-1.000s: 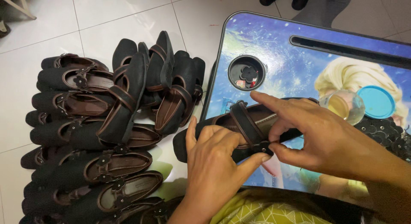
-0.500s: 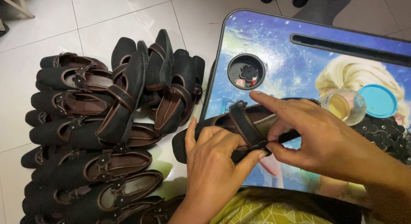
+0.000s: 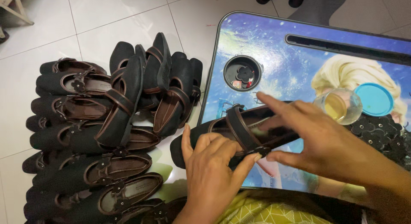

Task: The person sits on the floor and cuts black fabric flower shapes with scissors, then dips the flowers in a small container of glue and presses them onto the strap of a black Mary Jane shoe, setting finished shoes aside with a pile of completed shoes nearby.

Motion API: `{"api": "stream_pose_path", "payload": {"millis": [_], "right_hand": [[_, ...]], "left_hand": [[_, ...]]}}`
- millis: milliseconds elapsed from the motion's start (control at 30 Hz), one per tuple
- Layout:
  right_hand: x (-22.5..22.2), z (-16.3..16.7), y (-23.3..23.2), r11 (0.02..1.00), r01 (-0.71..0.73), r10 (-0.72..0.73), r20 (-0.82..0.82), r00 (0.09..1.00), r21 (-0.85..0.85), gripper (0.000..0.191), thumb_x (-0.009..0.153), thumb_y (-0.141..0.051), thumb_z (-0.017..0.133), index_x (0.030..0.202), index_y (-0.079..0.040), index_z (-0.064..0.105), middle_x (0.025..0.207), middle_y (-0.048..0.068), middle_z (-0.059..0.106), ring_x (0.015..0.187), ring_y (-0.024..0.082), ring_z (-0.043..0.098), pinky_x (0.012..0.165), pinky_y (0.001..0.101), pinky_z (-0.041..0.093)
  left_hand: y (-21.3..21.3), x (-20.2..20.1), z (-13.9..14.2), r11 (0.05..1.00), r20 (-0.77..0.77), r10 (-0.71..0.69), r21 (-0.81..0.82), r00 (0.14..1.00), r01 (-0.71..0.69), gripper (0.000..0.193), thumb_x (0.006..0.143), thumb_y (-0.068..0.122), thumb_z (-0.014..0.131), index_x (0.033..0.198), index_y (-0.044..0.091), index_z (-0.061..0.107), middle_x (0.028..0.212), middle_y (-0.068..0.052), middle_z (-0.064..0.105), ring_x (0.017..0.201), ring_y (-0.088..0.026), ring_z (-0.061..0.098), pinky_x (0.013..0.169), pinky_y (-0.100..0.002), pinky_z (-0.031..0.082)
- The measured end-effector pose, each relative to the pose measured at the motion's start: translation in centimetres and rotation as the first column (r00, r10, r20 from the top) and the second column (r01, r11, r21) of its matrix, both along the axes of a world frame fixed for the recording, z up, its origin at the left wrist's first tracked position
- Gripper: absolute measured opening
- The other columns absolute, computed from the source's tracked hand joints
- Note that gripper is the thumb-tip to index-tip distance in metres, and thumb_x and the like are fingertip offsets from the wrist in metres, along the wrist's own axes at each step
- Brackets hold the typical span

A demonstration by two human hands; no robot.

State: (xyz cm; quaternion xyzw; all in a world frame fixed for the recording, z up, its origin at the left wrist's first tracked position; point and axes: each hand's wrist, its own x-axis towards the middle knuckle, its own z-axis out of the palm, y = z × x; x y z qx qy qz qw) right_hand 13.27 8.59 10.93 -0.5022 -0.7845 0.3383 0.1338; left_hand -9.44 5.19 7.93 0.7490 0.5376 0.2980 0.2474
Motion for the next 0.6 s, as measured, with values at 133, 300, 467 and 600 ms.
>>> {"api": "stream_pose_path", "payload": {"millis": [133, 300, 467, 600], "right_hand": [[-0.2, -1.1, -1.4, 0.997, -0.07, 0.073, -0.067, 0.995, 0.042, 0.106, 0.075, -0.032, 0.087, 0.164, -0.009, 0.033, 0.107, -0.003, 0.08, 0.12, 0.025, 0.061, 0.094, 0.0402, 0.047], [0.4, -2.2, -3.2, 1.0, 0.025, -0.025, -0.002, 1.0, -0.008, 0.104, 0.075, -0.031, 0.088, 0.162, -0.013, 0.034, 0.105, -0.006, 0.081, 0.119, 0.021, 0.064, 0.096, 0.0382, 0.049], [1.8, -2.7, -6.6, 0.991, 0.099, -0.092, -0.072, 0.993, 0.092, 0.106, 0.073, -0.026, 0.086, 0.162, -0.01, 0.03, 0.119, 0.001, 0.077, 0.124, 0.023, 0.065, 0.1, 0.0394, 0.048], [4.0, -3.2, -10.3, 0.954, 0.298, -0.299, -0.11, 0.948, -0.026, 0.113, 0.072, -0.022, 0.087, 0.166, -0.013, 0.025, 0.128, 0.008, 0.073, 0.118, 0.02, 0.069, 0.099, 0.0391, 0.049]], "left_hand": [[-1.6, 0.2, -1.6, 0.998, -0.052, 0.006, 0.061, 0.999, -0.003, 0.026, 0.078, 0.034, 0.084, 0.086, 0.011, 0.075, 0.088, 0.0, 0.069, 0.104, -0.024, 0.061, 0.114, -0.072, 0.011], [-3.2, 0.5, -3.4, 0.989, -0.106, 0.027, 0.151, 0.994, -0.011, 0.028, 0.079, 0.036, 0.084, 0.088, 0.012, 0.073, 0.094, 0.004, 0.067, 0.111, -0.02, 0.06, 0.113, -0.078, 0.001], [-3.1, 0.9, -3.4, 0.983, -0.081, 0.078, 0.173, 0.994, -0.064, 0.04, 0.073, 0.047, 0.086, 0.086, 0.012, 0.071, 0.098, 0.0, 0.067, 0.111, -0.022, 0.058, 0.107, -0.079, -0.005], [-3.2, 1.4, -3.9, 0.978, -0.114, 0.118, 0.186, 0.986, -0.096, 0.035, 0.073, 0.048, 0.085, 0.085, 0.017, 0.075, 0.088, 0.008, 0.07, 0.107, -0.018, 0.059, 0.109, -0.078, -0.004]]}}
